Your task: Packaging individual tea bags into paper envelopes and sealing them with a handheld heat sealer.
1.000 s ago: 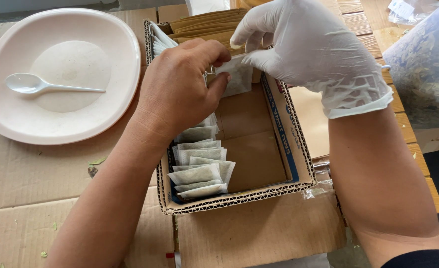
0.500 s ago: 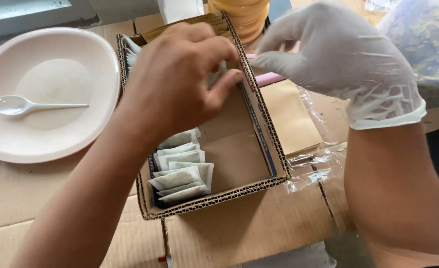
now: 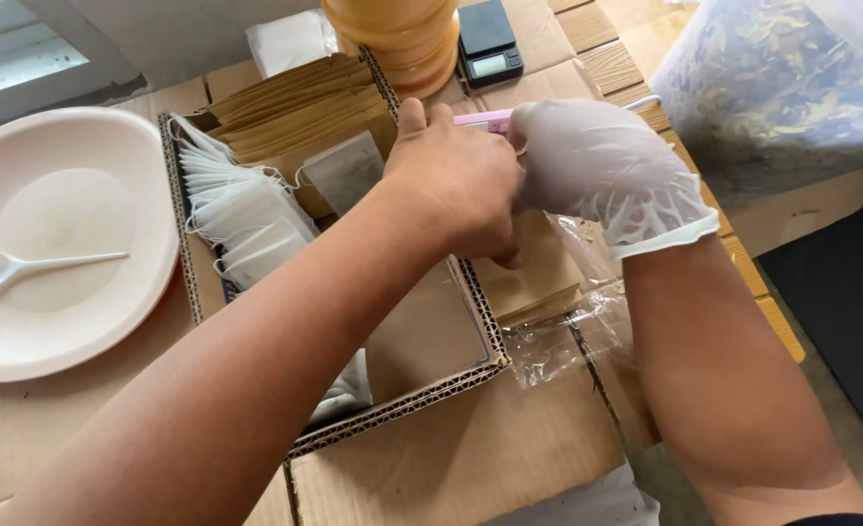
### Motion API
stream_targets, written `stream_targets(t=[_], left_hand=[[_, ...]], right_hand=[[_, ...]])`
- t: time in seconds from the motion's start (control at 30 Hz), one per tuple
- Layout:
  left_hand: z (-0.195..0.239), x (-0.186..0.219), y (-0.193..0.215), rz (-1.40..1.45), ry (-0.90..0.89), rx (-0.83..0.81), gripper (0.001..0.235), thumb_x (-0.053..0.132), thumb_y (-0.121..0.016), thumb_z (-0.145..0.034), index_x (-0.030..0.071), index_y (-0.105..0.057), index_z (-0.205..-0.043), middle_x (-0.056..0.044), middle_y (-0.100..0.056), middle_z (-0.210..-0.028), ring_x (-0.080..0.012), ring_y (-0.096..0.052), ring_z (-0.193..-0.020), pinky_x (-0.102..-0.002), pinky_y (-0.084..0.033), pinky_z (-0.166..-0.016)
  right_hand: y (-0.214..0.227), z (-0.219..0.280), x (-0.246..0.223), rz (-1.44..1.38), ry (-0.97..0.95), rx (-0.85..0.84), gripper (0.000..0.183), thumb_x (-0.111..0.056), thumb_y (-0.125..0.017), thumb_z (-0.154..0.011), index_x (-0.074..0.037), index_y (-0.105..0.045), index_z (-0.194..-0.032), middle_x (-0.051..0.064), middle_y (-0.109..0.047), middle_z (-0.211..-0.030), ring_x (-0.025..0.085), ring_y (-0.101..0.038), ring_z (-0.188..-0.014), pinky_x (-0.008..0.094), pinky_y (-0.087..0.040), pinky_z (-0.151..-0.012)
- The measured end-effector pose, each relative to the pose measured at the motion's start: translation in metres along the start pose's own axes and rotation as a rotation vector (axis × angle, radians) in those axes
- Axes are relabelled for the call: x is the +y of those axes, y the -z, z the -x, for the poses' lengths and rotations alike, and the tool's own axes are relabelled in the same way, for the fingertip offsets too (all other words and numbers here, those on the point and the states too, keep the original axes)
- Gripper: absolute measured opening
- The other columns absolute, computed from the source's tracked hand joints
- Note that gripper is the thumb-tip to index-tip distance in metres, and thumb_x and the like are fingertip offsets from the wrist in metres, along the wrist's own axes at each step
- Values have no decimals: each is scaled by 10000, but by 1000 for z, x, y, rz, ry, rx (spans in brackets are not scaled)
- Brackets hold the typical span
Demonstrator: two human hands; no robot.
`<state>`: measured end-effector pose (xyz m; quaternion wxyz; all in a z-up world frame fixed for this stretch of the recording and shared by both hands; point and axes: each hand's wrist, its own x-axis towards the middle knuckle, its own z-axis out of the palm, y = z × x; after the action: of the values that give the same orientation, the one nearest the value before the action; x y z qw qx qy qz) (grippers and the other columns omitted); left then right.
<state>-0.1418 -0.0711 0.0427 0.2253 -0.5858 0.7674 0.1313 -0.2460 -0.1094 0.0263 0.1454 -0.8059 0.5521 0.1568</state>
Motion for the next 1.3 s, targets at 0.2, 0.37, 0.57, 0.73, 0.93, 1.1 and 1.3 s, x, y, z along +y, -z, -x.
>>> stream_targets(t=[0.2, 0.37, 0.57, 0.73, 0.93, 1.1, 1.3], left_hand=[[-14, 3, -8, -41, 70, 13, 582, 504, -831, -699, 252, -648, -1190, -59, -667, -1161, -333, -425, -1194, -475, -207, -1051], [-17, 4, -11, -64, 91, 36, 511, 425, -785, -704, 272, -655, -1174, -79, -655, -1174, -344, -421, -1201, -489, -212, -1039], [-18, 4, -17, -50, 103, 113, 308, 278, -570, -846, 270, -664, -1139, -86, -666, -1138, -337, -459, -1155, -505, -237, -1005], [-24, 2, -18, -24, 175, 248, 283, 395, -597, -895, 311, -675, -1154, -92, -696, -1141, -334, -516, -1155, -550, -293, -966], [-31, -5, -19, 32, 172, 276, 283, 391, -590, -874, 256, -675, -1108, -38, -711, -1047, -270, -625, -1012, -477, -312, -947], [-31, -10, -18, -4, 140, 297, 248, 278, -632, -820, 239, -676, -1061, -53, -729, -963, -278, -678, -923, -475, -334, -926], [-16, -16, -6, 106, 134, 258, 217, 225, -608, -824, 229, -672, -1032, -53, -706, -1027, -305, -596, -1069, -512, -321, -975]], right_hand=[[12, 3, -10, 37, -73, -101, 351, -330, -773, -682, -150, -749, -983, 114, -745, -855, 350, -703, -801, 463, -553, -756], [6, -1, -3, 49, -44, -70, 277, -229, -688, -735, -184, -742, -1003, 98, -736, -908, 343, -693, -819, 458, -558, -746], [-10, -10, 9, 44, 19, 77, 220, -192, -644, -732, -173, -721, -937, 102, -723, -885, 374, -691, -790, 475, -552, -687], [-2, -7, 4, 19, 33, 73, 318, -266, -681, -698, -205, -733, -1006, 99, -741, -923, 373, -705, -856, 483, -558, -717], [-8, -12, 11, 16, 13, 75, 420, -420, -814, -641, -253, -719, -1014, 71, -736, -938, 343, -701, -844, 463, -549, -727], [6, 15, 4, -231, -25, 49, 329, -448, -864, -602, -218, -729, -794, 37, -679, -722, 247, -609, -690, 378, -470, -661], [11, 20, 7, -362, -39, 50, 443, -453, -865, -584, -160, -677, -858, 25, -613, -759, 184, -524, -719, 341, -409, -647]])
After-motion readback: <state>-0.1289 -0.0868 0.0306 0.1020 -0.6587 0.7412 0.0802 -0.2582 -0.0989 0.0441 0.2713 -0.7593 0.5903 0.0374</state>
